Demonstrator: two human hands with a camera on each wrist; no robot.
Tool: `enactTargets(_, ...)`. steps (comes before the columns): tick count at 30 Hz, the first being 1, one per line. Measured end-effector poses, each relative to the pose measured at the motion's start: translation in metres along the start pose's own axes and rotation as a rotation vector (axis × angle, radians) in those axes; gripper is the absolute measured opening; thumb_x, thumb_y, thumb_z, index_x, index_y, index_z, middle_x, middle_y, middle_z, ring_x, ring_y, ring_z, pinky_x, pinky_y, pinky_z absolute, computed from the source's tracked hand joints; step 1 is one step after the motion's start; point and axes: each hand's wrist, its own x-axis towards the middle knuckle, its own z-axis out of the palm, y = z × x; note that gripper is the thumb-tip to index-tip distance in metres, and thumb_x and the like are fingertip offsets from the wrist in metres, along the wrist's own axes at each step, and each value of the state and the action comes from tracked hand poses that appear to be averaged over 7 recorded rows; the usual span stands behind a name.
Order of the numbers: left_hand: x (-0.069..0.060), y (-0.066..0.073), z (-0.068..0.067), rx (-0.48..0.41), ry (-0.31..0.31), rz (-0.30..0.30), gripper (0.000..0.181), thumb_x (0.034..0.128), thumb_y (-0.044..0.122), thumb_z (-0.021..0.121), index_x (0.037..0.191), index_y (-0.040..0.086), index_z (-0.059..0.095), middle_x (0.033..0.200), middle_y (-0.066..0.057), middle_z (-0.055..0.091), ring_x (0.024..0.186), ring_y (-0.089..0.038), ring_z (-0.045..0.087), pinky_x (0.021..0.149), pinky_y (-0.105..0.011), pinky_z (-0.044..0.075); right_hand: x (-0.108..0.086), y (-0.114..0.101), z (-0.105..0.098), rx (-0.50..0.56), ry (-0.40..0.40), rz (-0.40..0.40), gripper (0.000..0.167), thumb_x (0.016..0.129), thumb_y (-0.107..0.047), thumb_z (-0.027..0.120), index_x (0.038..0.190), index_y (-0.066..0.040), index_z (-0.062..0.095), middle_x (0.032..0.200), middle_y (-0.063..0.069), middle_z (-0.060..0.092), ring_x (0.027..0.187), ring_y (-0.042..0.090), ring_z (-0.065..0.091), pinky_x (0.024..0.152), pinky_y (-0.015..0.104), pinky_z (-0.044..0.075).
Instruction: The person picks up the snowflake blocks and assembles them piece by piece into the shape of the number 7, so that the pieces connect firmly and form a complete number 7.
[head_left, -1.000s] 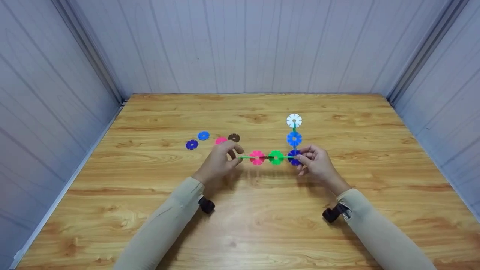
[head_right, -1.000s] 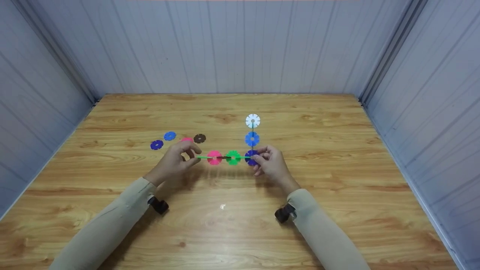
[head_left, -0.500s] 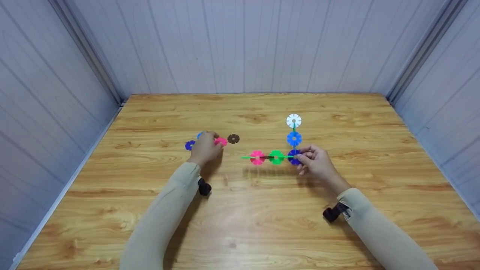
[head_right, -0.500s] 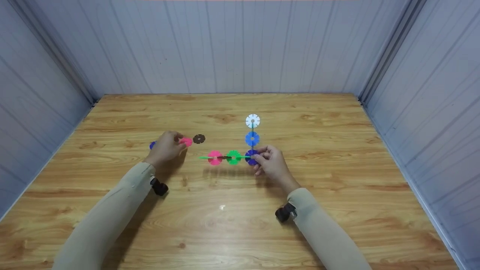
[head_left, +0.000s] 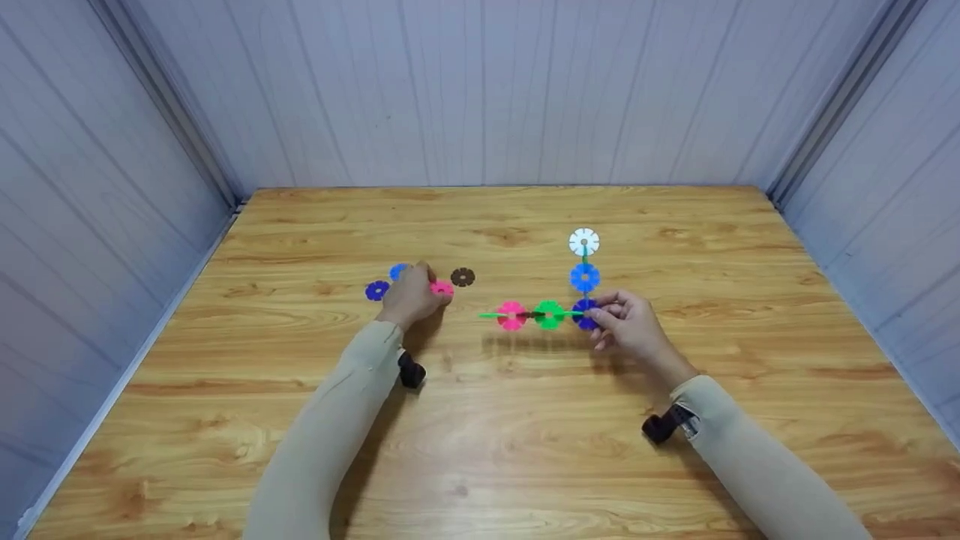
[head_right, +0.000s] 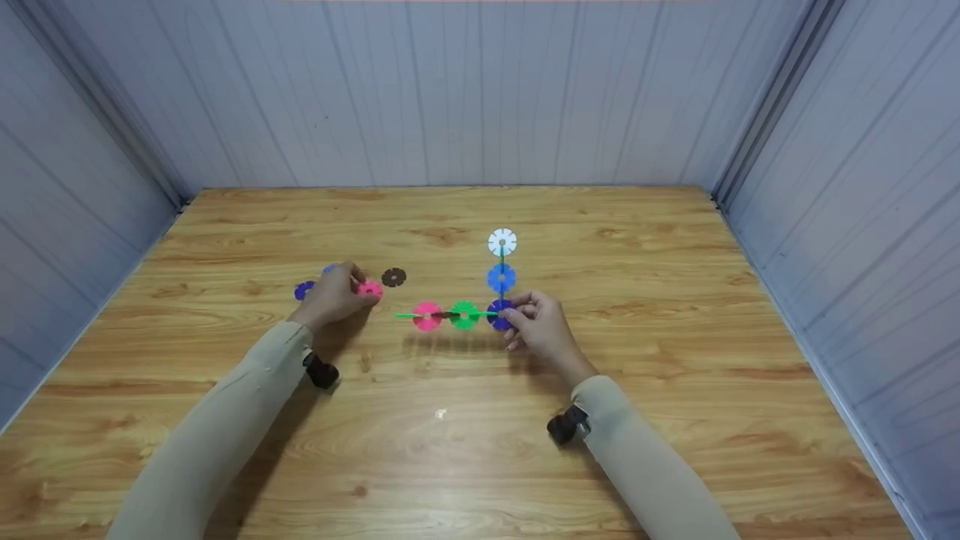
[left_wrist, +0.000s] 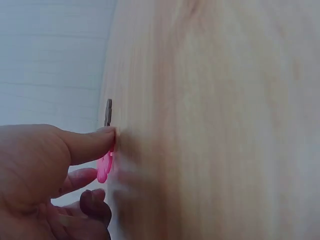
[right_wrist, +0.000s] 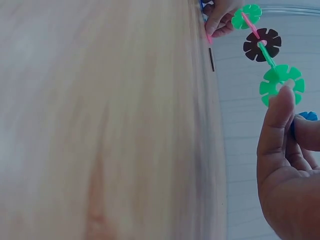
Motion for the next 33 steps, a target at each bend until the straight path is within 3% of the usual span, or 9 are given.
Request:
enactTargets(4,-0.006,0.003,-0.002,-0.003,-0.014,0.064,0.039,0.0853,0.022,0.077,0.114,0.006,0.056,0.089,-0.006,0.059,0.076,-0.020,0.051,0.064,-0.034,0.041,0.001,-0.001,0.000,0.006,0.001,-0.005,0.012,0.097,0.008,0.054,0.108,0.012,0.050,0.072,0.009,0.066,0.054,0.012,0.061,0.049,0.027,0.055)
enactTargets(7,-0.012,0.003,-0.003,-0.045,-0.030,0.102,0.033,0.0858,0.015,0.076,0.114,0.007,0.059,0.086,-0.005,0.060,0.072,-0.017,0.052,0.060,-0.031,0.042,0.001,0.000,0.001,0.003,-0.001,0.000,0.012,0.097,0.008,0.054,0.109,0.011,0.050,0.072,0.008,0.066,0.055,0.012,0.062,0.050,0.028,0.055)
enactTargets(12,-0.024,0.001,-0.003,-0.239,-0.065,0.125,0.025,0.0894,0.008,0.071,0.113,0.005,0.064,0.089,-0.008,0.063,0.073,-0.018,0.055,0.059,-0.029,0.046,0.002,0.001,0.002,0.009,-0.005,0.016,0.013,0.098,0.007,0.054,0.110,0.010,0.050,0.071,0.007,0.065,0.055,0.012,0.062,0.050,0.028,0.055)
enactTargets(16,-0.030,-0.001,0.001,-0.407,-0.071,0.181,0.022,0.0903,0.008,0.072,0.111,0.003,0.067,0.090,-0.006,0.061,0.080,-0.017,0.053,0.065,-0.028,0.045,0.004,0.002,-0.001,0.009,0.005,0.020,0.014,0.098,0.006,0.055,0.111,0.010,0.050,0.072,0.008,0.065,0.055,0.012,0.061,0.050,0.028,0.055)
enactTargets(23,-0.040,0.001,0.006,-0.617,-0.139,0.246,0.022,0.0910,0.009,0.072,0.112,0.004,0.068,0.086,-0.007,0.063,0.081,-0.025,0.058,0.065,-0.028,0.047,0.005,0.002,-0.003,0.004,0.024,0.036,0.015,0.098,0.005,0.055,0.111,0.010,0.049,0.073,0.008,0.066,0.056,0.012,0.061,0.049,0.026,0.054)
enactTargets(29,-0.045,0.003,0.003,-0.673,-0.164,0.277,0.023,0.0918,0.007,0.071,0.114,0.002,0.067,0.087,-0.010,0.064,0.083,-0.041,0.059,0.064,-0.029,0.049,0.003,0.003,-0.005,0.023,0.028,0.027,0.013,0.098,0.005,0.055,0.109,0.009,0.050,0.072,0.006,0.066,0.055,0.012,0.061,0.049,0.025,0.053)
enactTargets(33,-0.043,0.002,0.006,-0.678,-0.179,0.299,0.024,0.0911,0.008,0.072,0.114,0.006,0.069,0.086,-0.009,0.065,0.084,-0.041,0.060,0.069,-0.036,0.053,0.003,0.003,-0.006,0.017,0.021,0.026,0.013,0.098,0.005,0.055,0.110,0.009,0.050,0.073,0.006,0.066,0.056,0.012,0.061,0.050,0.025,0.054)
